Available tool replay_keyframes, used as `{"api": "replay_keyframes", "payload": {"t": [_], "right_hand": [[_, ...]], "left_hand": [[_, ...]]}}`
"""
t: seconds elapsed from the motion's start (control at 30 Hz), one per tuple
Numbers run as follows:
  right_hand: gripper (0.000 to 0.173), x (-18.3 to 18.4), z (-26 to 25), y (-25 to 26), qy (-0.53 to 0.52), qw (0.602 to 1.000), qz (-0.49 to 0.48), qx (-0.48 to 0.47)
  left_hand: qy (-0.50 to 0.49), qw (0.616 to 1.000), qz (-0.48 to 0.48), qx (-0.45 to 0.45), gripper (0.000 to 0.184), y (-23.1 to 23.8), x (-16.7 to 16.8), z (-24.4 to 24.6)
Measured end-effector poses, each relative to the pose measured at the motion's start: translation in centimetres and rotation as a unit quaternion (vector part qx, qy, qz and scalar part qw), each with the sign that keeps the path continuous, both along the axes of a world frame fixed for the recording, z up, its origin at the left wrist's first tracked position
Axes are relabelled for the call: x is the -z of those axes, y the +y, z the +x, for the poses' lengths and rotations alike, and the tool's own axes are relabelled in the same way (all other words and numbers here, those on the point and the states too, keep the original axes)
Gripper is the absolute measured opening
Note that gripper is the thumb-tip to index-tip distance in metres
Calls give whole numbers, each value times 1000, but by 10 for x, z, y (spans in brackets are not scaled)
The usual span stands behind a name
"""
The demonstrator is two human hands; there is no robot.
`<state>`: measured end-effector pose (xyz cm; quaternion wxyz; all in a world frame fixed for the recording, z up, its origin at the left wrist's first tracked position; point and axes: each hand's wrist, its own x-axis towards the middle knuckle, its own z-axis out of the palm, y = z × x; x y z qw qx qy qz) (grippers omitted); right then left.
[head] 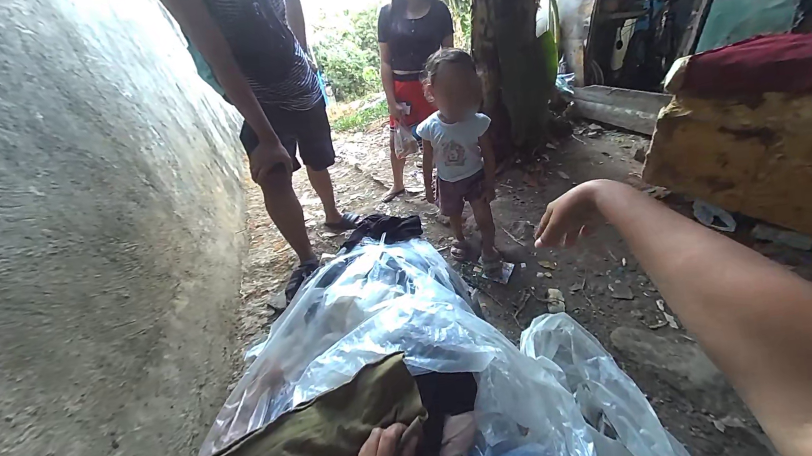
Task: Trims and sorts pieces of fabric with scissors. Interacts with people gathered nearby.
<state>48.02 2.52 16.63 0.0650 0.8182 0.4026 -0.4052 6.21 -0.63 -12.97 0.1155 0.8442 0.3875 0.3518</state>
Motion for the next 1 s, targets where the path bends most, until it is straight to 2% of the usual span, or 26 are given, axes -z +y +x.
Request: {"api": "replay_keyframes", "payload": {"t": [0.3,0.53,1.0], "right_hand": [[49,3,1,-2,-6,1000,-1,-17],[47,10,8,1,8,1000,8,8],[49,-7,-17,-12,3,1000,14,-18]], "left_hand": [[0,1000,8,-7,30,0,1,1],[-6,1000,21,-10,29,1,4,2],[-9,999,35,-15,32,2,6,2]]}}
